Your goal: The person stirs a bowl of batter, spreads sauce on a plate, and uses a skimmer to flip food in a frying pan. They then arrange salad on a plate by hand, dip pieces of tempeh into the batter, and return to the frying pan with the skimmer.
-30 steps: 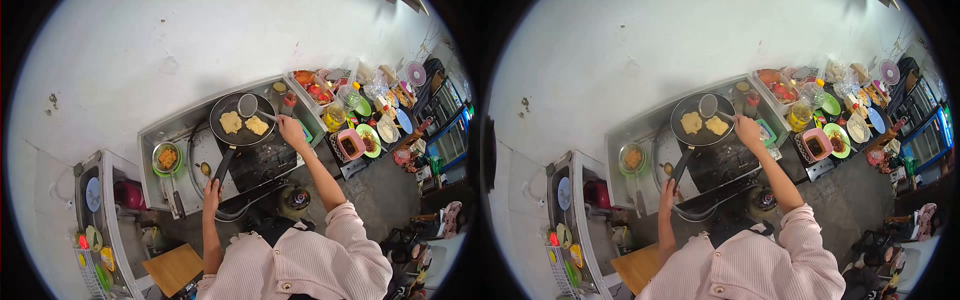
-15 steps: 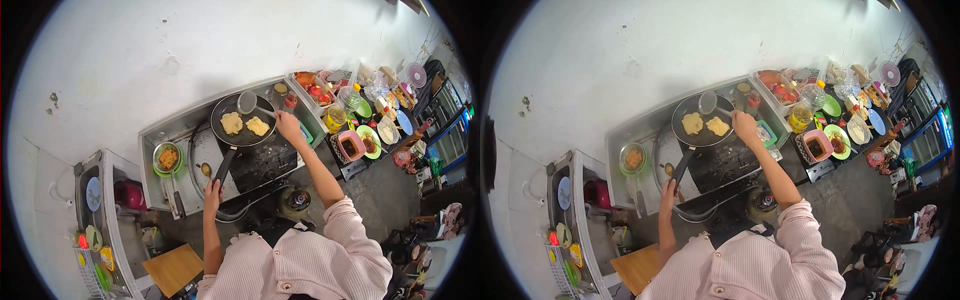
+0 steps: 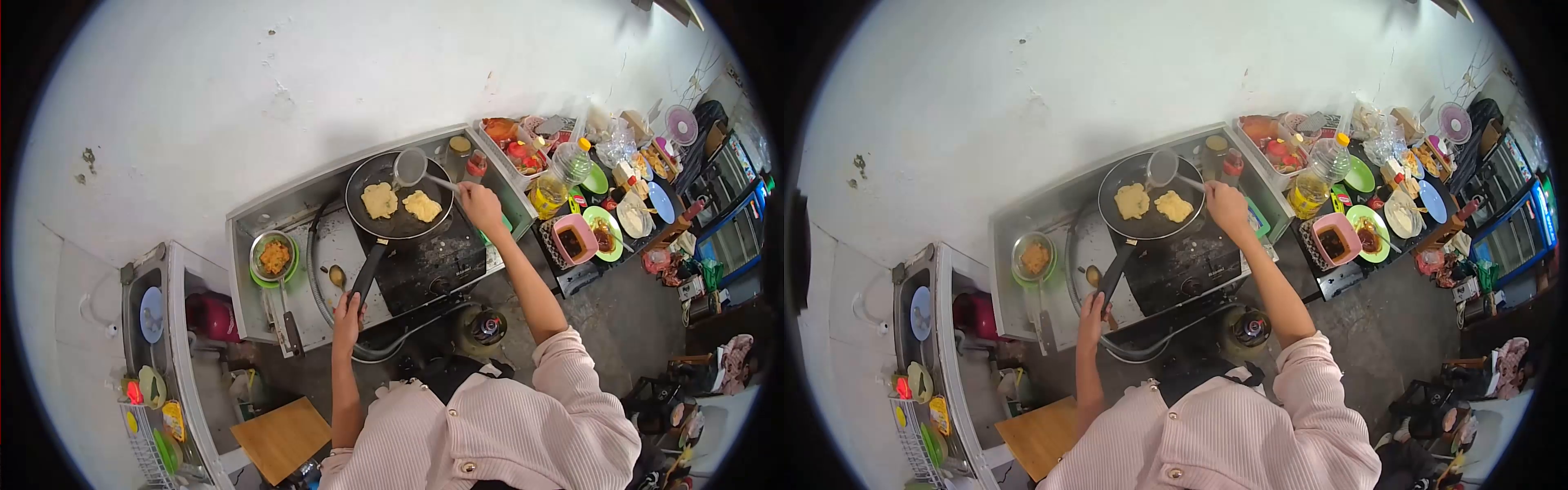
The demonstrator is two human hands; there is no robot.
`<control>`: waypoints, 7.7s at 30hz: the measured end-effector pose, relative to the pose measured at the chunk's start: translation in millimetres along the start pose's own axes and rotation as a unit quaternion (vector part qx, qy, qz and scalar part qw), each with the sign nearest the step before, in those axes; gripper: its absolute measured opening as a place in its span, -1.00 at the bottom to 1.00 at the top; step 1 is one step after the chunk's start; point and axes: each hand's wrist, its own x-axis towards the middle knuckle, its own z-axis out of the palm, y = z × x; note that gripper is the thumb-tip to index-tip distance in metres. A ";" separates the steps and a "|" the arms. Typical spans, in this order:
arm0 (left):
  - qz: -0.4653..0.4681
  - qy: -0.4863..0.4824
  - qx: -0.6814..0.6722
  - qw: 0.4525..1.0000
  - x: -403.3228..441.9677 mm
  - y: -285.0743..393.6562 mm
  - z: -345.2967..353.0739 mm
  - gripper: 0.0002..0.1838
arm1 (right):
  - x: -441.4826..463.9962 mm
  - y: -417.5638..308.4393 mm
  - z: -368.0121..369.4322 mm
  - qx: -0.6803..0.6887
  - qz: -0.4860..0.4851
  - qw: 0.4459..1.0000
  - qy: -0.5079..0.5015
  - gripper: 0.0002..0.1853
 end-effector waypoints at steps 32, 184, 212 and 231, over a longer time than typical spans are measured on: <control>-0.004 0.005 0.011 1.000 0.2 0.4 -0.1 -0.64 | -13.5 12.0 -9.5 0.004 0.008 1.000 -0.007 -0.75; 0.005 -0.001 0.000 1.000 -2.4 1.6 3.7 -0.63 | -15.0 47.0 -24.3 0.084 0.061 0.994 -0.017 -0.68; -0.015 -0.001 0.006 1.000 -3.1 3.6 3.3 -0.62 | -11.7 22.6 -2.3 0.069 0.022 0.997 -0.013 -0.72; -0.007 0.063 0.059 0.996 -8.1 5.3 5.8 -0.62 | -67.1 13.0 -42.8 -0.042 -0.171 0.980 0.092 -0.75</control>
